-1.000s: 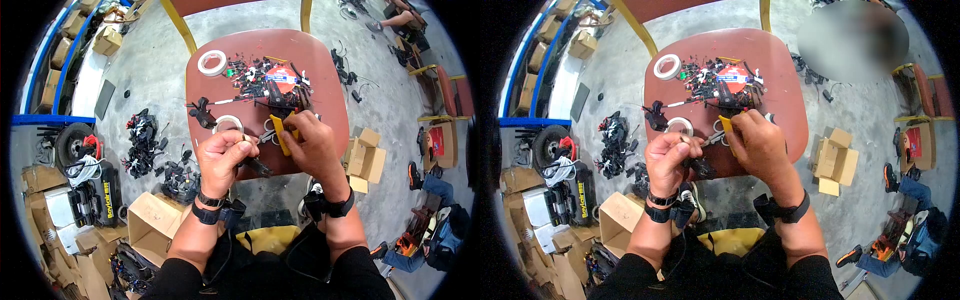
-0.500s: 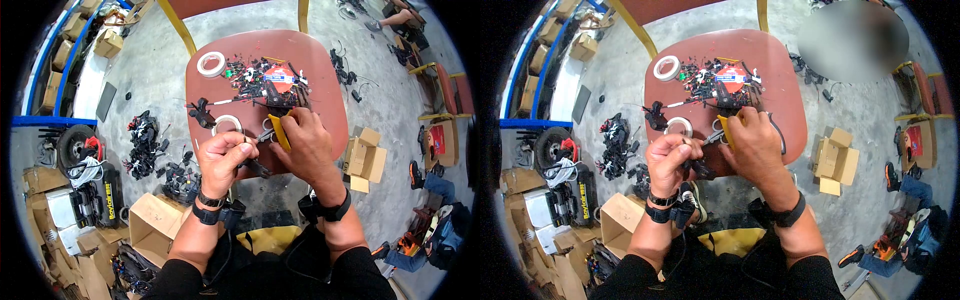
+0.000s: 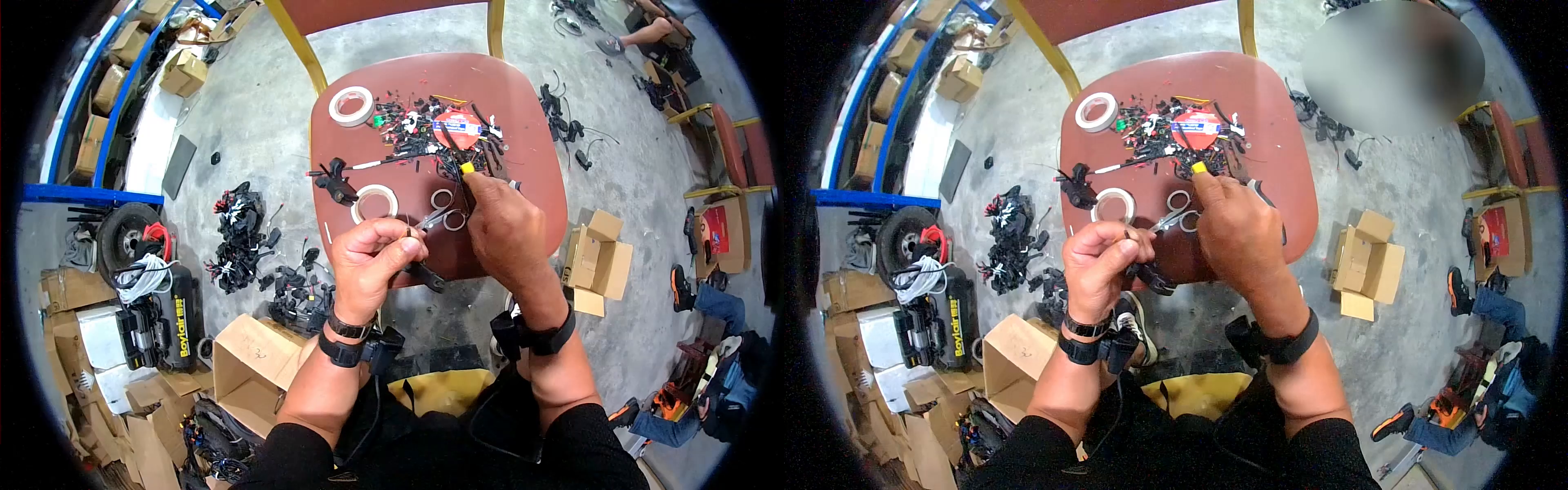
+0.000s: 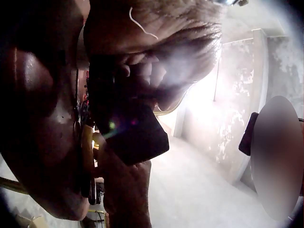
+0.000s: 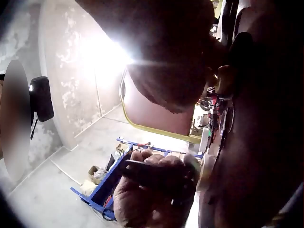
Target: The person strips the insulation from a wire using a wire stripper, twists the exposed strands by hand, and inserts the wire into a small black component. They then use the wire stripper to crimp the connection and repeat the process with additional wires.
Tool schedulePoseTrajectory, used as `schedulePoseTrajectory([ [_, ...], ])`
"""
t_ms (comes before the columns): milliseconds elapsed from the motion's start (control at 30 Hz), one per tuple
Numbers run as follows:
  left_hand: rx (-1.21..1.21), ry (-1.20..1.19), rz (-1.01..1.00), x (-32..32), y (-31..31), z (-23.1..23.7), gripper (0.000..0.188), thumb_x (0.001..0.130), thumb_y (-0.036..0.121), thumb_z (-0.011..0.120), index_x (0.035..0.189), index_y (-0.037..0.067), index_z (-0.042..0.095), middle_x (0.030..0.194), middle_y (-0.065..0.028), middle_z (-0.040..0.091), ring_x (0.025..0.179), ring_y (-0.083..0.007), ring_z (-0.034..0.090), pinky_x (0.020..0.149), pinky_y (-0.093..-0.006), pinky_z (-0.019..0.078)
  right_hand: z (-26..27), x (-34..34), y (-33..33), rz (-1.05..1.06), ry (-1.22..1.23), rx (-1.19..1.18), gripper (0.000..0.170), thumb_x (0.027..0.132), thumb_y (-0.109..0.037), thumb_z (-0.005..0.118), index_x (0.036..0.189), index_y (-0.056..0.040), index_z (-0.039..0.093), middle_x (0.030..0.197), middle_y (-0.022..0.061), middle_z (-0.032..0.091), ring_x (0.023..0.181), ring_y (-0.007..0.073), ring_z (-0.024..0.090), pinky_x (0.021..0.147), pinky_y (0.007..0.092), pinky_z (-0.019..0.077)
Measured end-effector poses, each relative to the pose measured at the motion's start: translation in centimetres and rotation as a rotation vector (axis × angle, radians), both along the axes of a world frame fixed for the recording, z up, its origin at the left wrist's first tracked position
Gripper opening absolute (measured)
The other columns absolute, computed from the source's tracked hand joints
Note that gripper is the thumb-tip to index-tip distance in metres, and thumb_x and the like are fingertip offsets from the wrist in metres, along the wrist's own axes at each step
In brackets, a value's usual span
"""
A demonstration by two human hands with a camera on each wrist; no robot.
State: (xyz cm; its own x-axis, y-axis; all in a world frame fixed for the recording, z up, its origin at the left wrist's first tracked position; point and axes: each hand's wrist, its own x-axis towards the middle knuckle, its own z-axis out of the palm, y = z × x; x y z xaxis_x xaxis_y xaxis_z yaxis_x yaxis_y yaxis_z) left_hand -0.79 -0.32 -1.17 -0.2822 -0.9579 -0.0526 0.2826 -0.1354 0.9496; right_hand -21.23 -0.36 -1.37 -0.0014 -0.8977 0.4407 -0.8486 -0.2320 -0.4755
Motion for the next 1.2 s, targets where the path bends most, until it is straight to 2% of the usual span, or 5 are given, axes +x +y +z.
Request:
schedulePoseTrajectory([
  [267,0.014,-0.047,-0.014,0.2,0.4,0.2,0.006,0.091,0.006,0.066,0.091,0.000,0.065,0.078,-0.0089,0.068,0.078,-0.0203,0.067,0.093,-0.0457,0.0511,-0.2,-2.2,-0.6,0.002,-0.247,-0.025,0.022,0.088,0.005,0.058,0.107,-0.0019,0.065,0.082,0.0152,0.066,0.073,0.0287,0.068,0.069,0.0332,0.0541],
  [367,0.001,-0.027,-0.020,0.2,0.3,0.0,0.006,0.091,0.006,0.066,0.091,0.000,0.065,0.078,-0.0087,0.068,0.077,-0.0202,0.067,0.092,-0.0455,0.0512,0.4,-2.8,-0.8,-0.043,-0.294,-0.013,0.022,0.085,-0.001,0.062,0.106,-0.0068,0.065,0.094,0.0172,0.068,0.079,0.0358,0.068,0.069,0.0398,0.0542],
  [600,-0.047,0.035,-0.069,0.1,-0.1,0.2,0.010,0.091,0.007,0.068,0.095,-0.002,0.066,0.094,-0.0138,0.069,0.091,-0.0222,0.067,0.091,-0.0400,0.0507,0.6,-2.1,0.0,0.004,-1.069,0.210,0.020,0.095,0.001,0.052,0.108,-0.0009,0.067,0.099,0.0025,0.068,0.090,0.0089,0.062,0.080,0.0260,0.0517],
  [800,-0.177,0.141,-0.049,-0.2,-0.5,-1.0,0.007,0.091,0.000,0.069,0.096,-0.003,0.066,0.095,-0.0048,0.060,0.083,-0.0106,0.061,0.077,-0.0239,0.0493,1.0,0.6,1.8,0.221,-1.103,0.342,0.024,0.094,0.004,0.050,0.116,0.0022,0.061,0.106,0.0082,0.066,0.097,0.0112,0.063,0.087,0.0261,0.0513],
  [1200,-0.116,-0.118,-0.113,1.3,2.2,1.5,0.012,0.089,0.003,0.073,0.098,-0.003,0.069,0.092,-0.0037,0.068,0.083,-0.0092,0.064,0.075,-0.0231,0.0519,2.9,1.7,3.5,0.417,-1.138,0.829,0.039,0.089,-0.010,0.072,0.124,-0.0030,0.057,0.111,0.0016,0.062,0.100,0.0092,0.057,0.086,0.0250,0.0478],
])
